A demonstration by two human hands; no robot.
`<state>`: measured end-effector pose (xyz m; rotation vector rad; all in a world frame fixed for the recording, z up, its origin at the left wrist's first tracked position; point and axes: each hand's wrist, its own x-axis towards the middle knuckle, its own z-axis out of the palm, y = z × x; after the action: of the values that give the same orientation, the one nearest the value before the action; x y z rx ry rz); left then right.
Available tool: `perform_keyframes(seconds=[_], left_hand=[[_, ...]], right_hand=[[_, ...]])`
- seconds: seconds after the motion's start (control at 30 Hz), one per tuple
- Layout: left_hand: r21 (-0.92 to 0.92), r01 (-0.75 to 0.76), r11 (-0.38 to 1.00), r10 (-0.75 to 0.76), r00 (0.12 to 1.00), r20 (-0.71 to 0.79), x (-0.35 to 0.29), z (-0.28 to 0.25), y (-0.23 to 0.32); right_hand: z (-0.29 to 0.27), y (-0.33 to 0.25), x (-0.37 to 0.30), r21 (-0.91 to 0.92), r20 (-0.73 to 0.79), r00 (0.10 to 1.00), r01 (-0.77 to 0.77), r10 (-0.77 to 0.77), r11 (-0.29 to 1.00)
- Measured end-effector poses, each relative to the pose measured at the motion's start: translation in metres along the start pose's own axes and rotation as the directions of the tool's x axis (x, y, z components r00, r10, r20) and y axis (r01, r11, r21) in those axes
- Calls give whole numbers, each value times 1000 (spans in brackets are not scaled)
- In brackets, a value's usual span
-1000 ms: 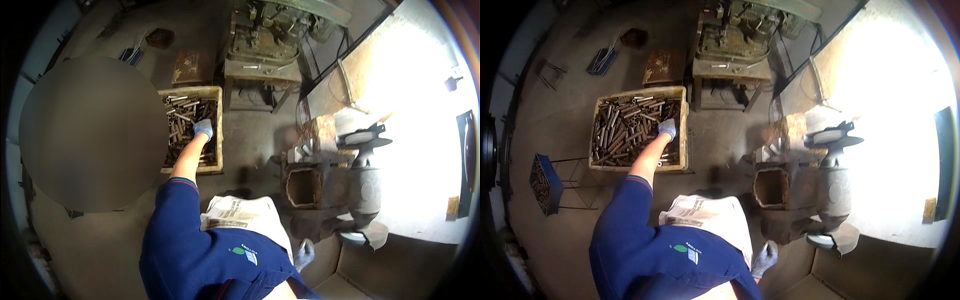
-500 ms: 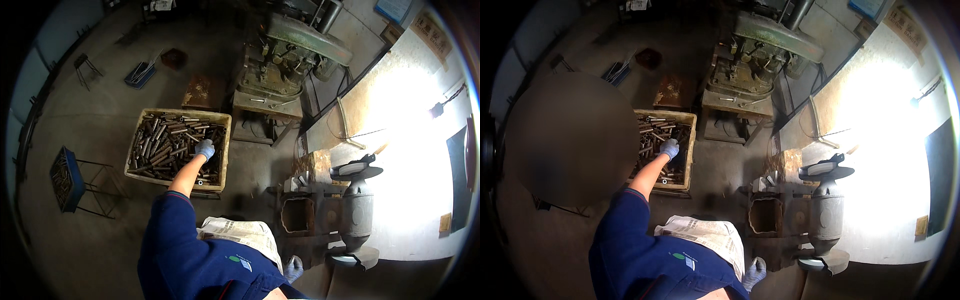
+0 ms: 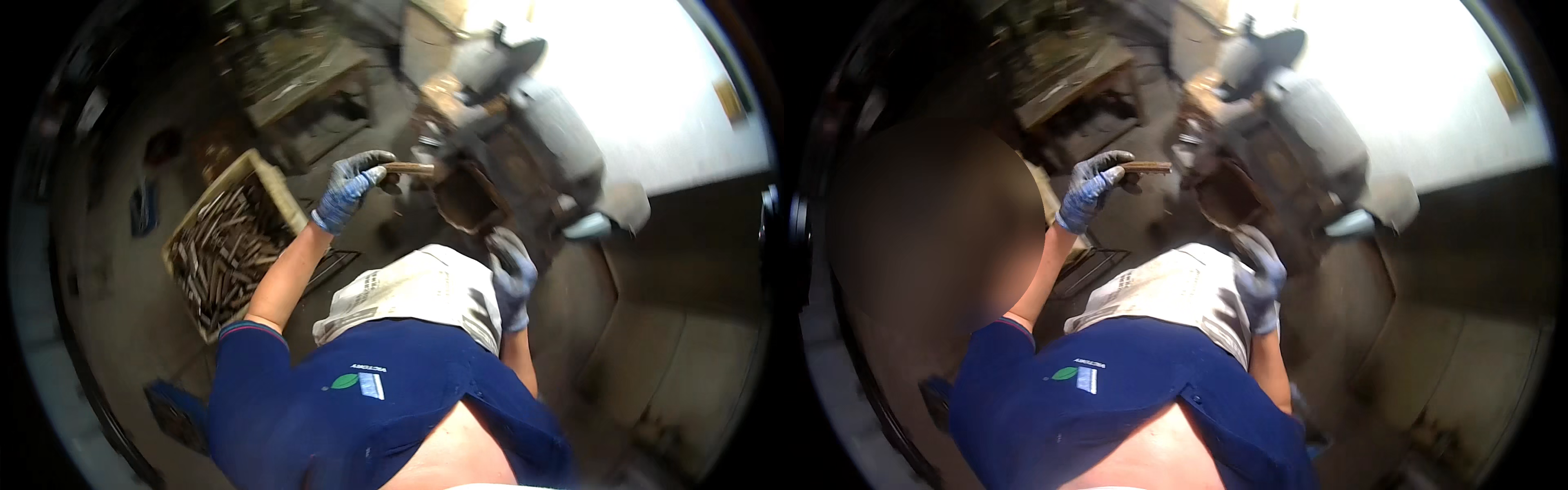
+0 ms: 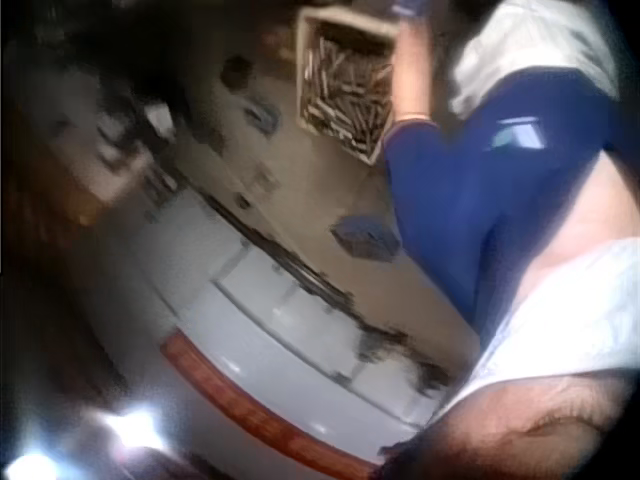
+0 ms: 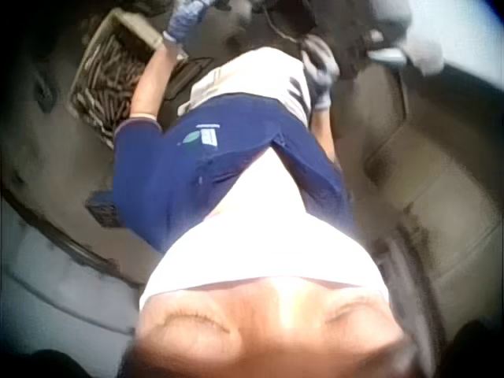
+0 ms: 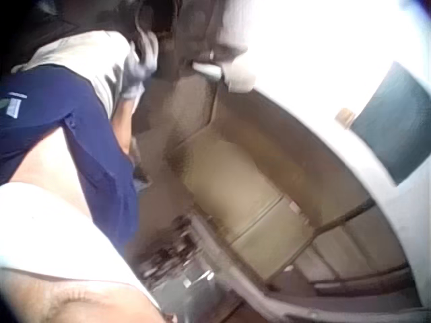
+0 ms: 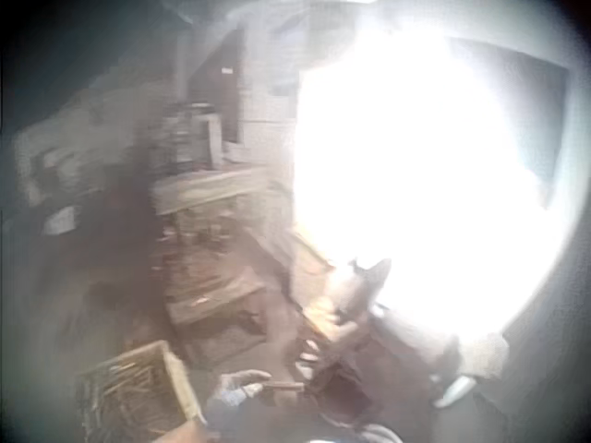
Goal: The person holds small metal tubes and presses them against a rotating bench grinder wheel to smooth the ends, repeating this for multiple pieces from a bin.
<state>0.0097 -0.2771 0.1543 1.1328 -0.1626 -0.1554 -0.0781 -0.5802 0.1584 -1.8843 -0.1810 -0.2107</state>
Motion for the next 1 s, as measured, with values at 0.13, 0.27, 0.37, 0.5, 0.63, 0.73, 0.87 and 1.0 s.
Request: perform_keyframes(seconds=[0.13,0.27,0.37,0.5,0.63,0.73,0.87,1.0], left_hand=[[-44,153,987,-134,951,279,32,73,-35],[-34,327,945,-280,857,433,44,115,-64],[-56,426,903,-332,775,538,58,135,-81],[20,475,880,-394,706,588,67,156,-94],[139,426,894,-406,637,656,76,161,-119],[89,533,841,-440,578,687,80,168,-120],[64,630,774,-479,515,711,86,170,-127],[19,709,705,-509,487,709,91,174,-134]], right_hand=[[-6,-17,7,-101,-104,985,131,-141,986],[-20,-3,-10,-246,-262,951,101,-167,964],[-28,1,-22,-354,-384,903,49,-193,934],[-35,0,-30,-345,-481,870,-80,-103,935],[-38,5,-34,-401,-526,840,-107,-133,910],[-38,13,-38,-358,-556,826,-132,-97,924],[-35,21,-39,-241,-611,791,-133,-44,961],[-37,26,-40,-192,-633,773,-121,-29,974]])
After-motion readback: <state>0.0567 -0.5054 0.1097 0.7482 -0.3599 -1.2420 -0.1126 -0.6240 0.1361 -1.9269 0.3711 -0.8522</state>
